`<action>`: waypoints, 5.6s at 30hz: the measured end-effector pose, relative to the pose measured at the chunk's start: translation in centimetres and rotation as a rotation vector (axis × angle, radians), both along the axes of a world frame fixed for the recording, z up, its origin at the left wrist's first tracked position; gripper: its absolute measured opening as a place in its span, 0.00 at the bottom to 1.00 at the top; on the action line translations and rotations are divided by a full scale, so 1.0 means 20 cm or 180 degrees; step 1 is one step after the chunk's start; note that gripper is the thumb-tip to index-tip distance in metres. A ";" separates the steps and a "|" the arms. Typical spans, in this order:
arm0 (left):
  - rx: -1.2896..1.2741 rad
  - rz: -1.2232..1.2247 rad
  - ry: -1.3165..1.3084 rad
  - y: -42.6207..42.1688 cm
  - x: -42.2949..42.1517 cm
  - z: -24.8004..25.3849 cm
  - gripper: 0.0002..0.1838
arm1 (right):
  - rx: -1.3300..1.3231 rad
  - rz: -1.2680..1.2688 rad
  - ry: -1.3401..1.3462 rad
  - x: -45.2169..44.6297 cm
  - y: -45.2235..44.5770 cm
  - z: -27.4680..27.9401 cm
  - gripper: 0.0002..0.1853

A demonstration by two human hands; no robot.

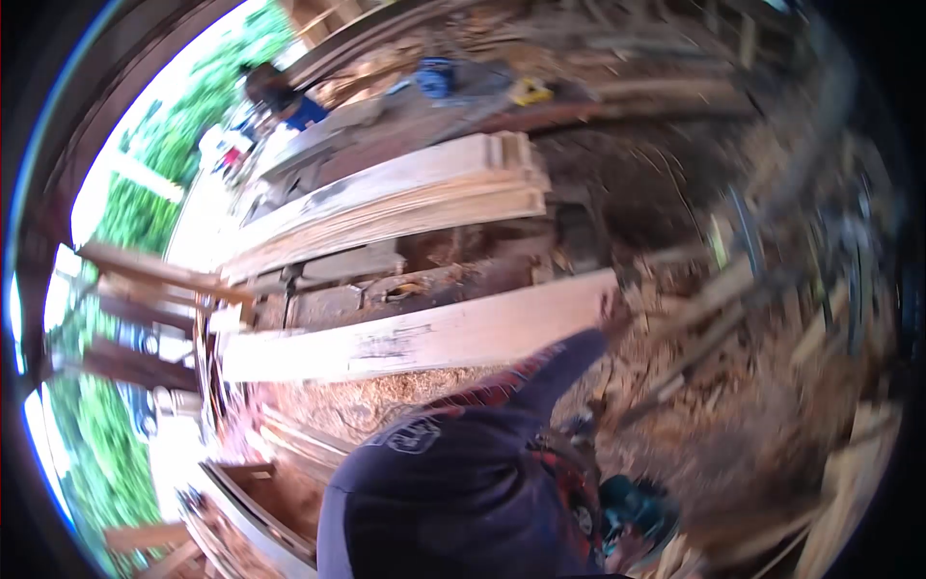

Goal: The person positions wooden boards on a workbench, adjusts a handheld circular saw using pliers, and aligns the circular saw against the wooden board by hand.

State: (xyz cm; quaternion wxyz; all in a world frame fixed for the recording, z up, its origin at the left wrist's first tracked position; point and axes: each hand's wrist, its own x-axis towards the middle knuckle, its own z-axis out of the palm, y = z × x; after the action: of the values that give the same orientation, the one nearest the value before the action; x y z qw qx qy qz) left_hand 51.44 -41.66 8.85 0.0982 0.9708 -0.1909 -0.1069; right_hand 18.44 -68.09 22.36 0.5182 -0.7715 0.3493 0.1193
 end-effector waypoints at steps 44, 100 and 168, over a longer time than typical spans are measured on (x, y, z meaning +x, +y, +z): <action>-0.0946 0.0573 -0.0107 0.69 -0.09 0.05 0.56 | -0.0346 0.1651 -0.0413 1.17 0.95 0.37 0.09; -0.1697 0.1417 -0.0266 0.71 -0.06 0.02 0.28 | -0.0781 0.1775 0.0322 1.55 1.24 0.45 0.06; -0.1561 0.1518 -0.0098 0.70 -0.06 0.00 0.35 | -0.1178 0.2125 -0.0013 1.67 1.31 0.41 0.07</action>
State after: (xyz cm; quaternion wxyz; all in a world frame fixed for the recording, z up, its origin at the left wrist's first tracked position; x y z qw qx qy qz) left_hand 50.20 -27.65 8.76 0.3480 0.9371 0.0200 -0.0172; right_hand 51.89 -41.85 30.50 0.3035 -0.9236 0.0934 0.2148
